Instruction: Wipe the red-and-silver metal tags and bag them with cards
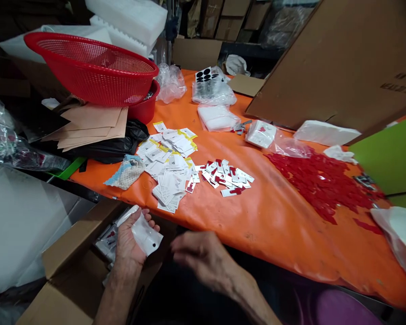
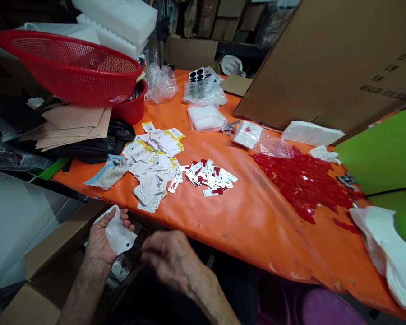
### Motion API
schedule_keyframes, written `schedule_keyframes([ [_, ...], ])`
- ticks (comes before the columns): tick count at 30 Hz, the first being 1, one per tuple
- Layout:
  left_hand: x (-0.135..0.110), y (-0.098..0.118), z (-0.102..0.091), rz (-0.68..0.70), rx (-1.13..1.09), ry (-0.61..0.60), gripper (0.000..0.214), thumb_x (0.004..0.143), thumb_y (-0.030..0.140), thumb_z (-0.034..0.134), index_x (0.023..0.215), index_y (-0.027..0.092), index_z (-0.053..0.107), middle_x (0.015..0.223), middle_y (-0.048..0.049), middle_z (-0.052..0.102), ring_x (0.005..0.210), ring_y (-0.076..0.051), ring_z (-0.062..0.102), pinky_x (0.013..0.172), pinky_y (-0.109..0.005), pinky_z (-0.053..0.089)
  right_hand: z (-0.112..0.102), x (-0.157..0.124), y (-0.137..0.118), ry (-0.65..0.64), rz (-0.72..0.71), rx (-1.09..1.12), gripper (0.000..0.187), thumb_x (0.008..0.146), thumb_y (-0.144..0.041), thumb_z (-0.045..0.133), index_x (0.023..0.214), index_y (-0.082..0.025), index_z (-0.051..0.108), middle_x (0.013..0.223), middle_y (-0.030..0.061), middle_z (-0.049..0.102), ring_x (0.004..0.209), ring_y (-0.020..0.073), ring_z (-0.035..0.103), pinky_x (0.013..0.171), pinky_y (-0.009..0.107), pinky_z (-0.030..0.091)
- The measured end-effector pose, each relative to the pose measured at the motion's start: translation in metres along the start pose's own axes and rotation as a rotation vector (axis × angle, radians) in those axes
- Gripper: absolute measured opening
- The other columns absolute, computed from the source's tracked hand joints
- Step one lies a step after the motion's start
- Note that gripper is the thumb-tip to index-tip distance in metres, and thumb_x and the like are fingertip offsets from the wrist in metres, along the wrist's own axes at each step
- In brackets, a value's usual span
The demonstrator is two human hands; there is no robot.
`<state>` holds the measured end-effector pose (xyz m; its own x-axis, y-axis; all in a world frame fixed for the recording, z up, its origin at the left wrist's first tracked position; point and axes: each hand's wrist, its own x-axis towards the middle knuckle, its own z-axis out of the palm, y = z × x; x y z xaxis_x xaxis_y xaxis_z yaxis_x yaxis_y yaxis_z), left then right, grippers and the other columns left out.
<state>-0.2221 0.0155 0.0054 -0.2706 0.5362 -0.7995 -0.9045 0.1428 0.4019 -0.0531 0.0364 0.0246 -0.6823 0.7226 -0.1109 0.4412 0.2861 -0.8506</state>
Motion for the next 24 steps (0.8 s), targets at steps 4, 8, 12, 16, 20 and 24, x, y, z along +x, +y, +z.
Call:
schedule_keyframes([
  [4, 0.001, 0.002, 0.005, 0.024, 0.014, -0.061, 0.01, 0.075, 0.014, 0.052, 0.074, 0.009, 0.061, 0.055, -0.0022, 0.057, 0.044, -0.013, 0.053, 0.046, -0.029, 0.048, -0.02, 0.058, 0.029, 0.489, 0.287, -0.274, 0.027, 0.086, -0.037, 0.049, 0.081, -0.016, 0.064, 0.075, 0.0069, 0.065, 0.07, 0.0185, 0.061, 0.063, 0.028, 0.041],
  [8, 0.001, -0.005, 0.007, -0.058, 0.04, -0.125, 0.01, 0.073, 0.014, 0.056, 0.078, 0.009, 0.062, 0.056, -0.002, 0.057, 0.044, -0.013, 0.053, 0.047, -0.029, 0.048, -0.024, 0.11, 0.045, 0.476, 0.481, -0.404, 0.04, 0.077, -0.053, 0.055, 0.079, -0.013, 0.063, 0.074, 0.0104, 0.065, 0.075, 0.0236, 0.06, 0.061, 0.03, 0.038],
  [12, 0.007, -0.009, 0.001, -0.034, 0.052, -0.108, 0.009, 0.07, 0.013, 0.059, 0.079, 0.01, 0.062, 0.056, -0.0014, 0.058, 0.044, -0.013, 0.053, 0.048, -0.029, 0.048, -0.021, 0.122, 0.052, 0.498, 0.539, -0.318, 0.025, 0.068, -0.042, 0.063, 0.069, -0.016, 0.06, 0.069, 0.0051, 0.063, 0.066, 0.0191, 0.057, 0.055, 0.027, 0.034],
  [16, 0.008, -0.012, -0.001, 0.026, 0.107, -0.108, 0.014, 0.066, 0.013, 0.062, 0.079, 0.011, 0.061, 0.055, -0.0007, 0.058, 0.044, -0.014, 0.054, 0.047, -0.029, 0.049, -0.016, 0.112, 0.062, 0.593, 0.462, -0.166, 0.014, 0.067, -0.027, 0.057, 0.057, -0.017, 0.055, 0.056, 0.0016, 0.059, 0.057, 0.0151, 0.053, 0.052, 0.025, 0.034],
  [20, 0.004, -0.024, 0.006, 0.125, 0.182, -0.142, 0.022, 0.06, 0.013, 0.067, 0.081, 0.011, 0.06, 0.053, 0.0004, 0.059, 0.043, -0.014, 0.055, 0.048, -0.03, 0.049, -0.016, 0.098, 0.07, 0.61, 0.424, 0.165, 0.016, 0.07, -0.025, 0.049, 0.056, -0.017, 0.054, 0.043, -0.001, 0.053, 0.047, 0.0133, 0.05, 0.05, 0.024, 0.037],
  [24, 0.003, -0.041, 0.017, 0.215, 0.271, -0.209, 0.029, 0.055, 0.017, 0.072, 0.081, 0.013, 0.06, 0.053, 0.0016, 0.06, 0.042, -0.014, 0.056, 0.047, -0.027, 0.048, -0.014, 0.073, 0.059, 0.761, 0.367, 0.25, 0.025, 0.071, -0.034, 0.053, 0.051, -0.019, 0.052, 0.047, -0.0025, 0.049, 0.049, 0.0112, 0.045, 0.048, 0.023, 0.035],
])
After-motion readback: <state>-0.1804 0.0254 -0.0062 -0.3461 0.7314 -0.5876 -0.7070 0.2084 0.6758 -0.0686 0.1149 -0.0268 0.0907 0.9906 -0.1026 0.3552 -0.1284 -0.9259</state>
